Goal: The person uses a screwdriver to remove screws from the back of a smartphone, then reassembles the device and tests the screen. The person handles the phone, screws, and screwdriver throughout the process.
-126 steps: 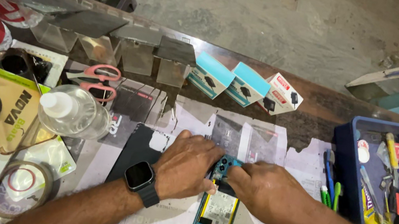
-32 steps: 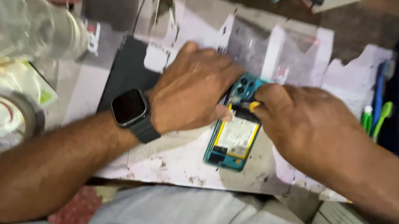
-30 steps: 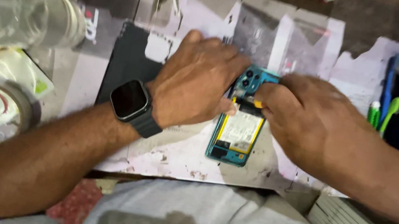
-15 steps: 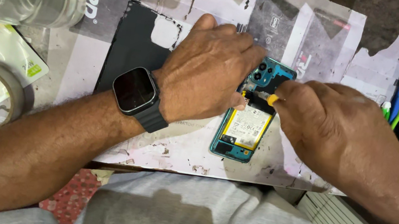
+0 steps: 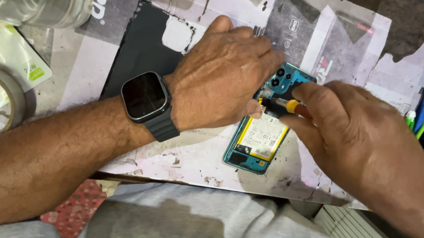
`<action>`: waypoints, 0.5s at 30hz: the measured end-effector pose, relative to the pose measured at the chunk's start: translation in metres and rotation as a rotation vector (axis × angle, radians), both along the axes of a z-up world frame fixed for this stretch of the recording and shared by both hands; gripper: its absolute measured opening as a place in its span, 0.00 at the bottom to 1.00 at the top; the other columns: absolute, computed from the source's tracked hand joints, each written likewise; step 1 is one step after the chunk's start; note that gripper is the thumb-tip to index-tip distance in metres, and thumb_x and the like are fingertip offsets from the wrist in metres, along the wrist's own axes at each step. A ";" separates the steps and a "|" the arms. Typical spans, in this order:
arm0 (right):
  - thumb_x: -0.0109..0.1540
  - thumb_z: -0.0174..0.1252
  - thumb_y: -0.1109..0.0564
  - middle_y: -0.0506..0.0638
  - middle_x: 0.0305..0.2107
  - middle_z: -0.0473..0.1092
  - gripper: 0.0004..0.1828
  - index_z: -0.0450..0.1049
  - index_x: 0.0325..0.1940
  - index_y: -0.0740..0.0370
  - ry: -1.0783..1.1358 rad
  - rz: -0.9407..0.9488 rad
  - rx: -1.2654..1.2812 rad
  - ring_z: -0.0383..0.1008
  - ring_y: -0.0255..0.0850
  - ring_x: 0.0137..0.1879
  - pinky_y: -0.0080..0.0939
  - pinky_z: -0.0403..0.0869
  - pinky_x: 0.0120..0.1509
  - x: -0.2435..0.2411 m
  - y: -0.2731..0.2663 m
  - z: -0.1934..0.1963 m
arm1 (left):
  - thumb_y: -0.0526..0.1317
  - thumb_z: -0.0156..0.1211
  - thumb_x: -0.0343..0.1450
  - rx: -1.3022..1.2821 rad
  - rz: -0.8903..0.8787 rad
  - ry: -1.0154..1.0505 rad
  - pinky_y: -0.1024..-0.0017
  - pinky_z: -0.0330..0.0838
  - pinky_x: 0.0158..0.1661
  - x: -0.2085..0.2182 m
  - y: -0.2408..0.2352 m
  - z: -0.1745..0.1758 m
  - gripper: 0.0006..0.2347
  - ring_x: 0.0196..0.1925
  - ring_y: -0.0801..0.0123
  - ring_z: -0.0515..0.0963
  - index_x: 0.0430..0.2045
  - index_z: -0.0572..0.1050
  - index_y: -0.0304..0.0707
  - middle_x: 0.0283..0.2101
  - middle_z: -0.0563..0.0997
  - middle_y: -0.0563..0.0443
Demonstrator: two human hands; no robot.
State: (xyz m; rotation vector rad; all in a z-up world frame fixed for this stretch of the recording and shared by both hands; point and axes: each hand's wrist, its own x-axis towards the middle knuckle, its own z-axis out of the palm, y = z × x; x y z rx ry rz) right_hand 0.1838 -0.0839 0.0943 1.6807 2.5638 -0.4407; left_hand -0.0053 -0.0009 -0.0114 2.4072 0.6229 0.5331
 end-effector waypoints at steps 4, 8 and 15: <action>0.62 0.60 0.64 0.59 0.28 0.72 0.11 0.69 0.47 0.67 0.092 0.096 0.056 0.77 0.53 0.33 0.49 0.76 0.33 0.003 0.001 -0.001 | 0.49 0.78 0.55 -0.006 0.003 0.008 0.55 0.61 0.45 0.000 0.001 0.001 0.28 0.44 0.55 0.76 0.45 0.77 0.34 0.38 0.80 0.47; 0.61 0.64 0.58 0.61 0.31 0.73 0.17 0.70 0.49 0.69 0.070 0.041 0.024 0.78 0.54 0.33 0.49 0.76 0.31 0.000 0.001 -0.001 | 0.48 0.78 0.55 -0.008 -0.003 -0.011 0.55 0.61 0.45 -0.001 0.001 0.001 0.28 0.43 0.55 0.76 0.45 0.77 0.35 0.38 0.79 0.47; 0.60 0.60 0.62 0.73 0.42 0.72 0.14 0.68 0.47 0.67 0.121 0.173 0.104 0.78 0.59 0.44 0.47 0.79 0.38 0.001 0.003 0.003 | 0.48 0.78 0.55 -0.018 0.001 -0.015 0.55 0.61 0.45 -0.001 0.001 0.002 0.27 0.43 0.55 0.76 0.45 0.77 0.35 0.37 0.79 0.47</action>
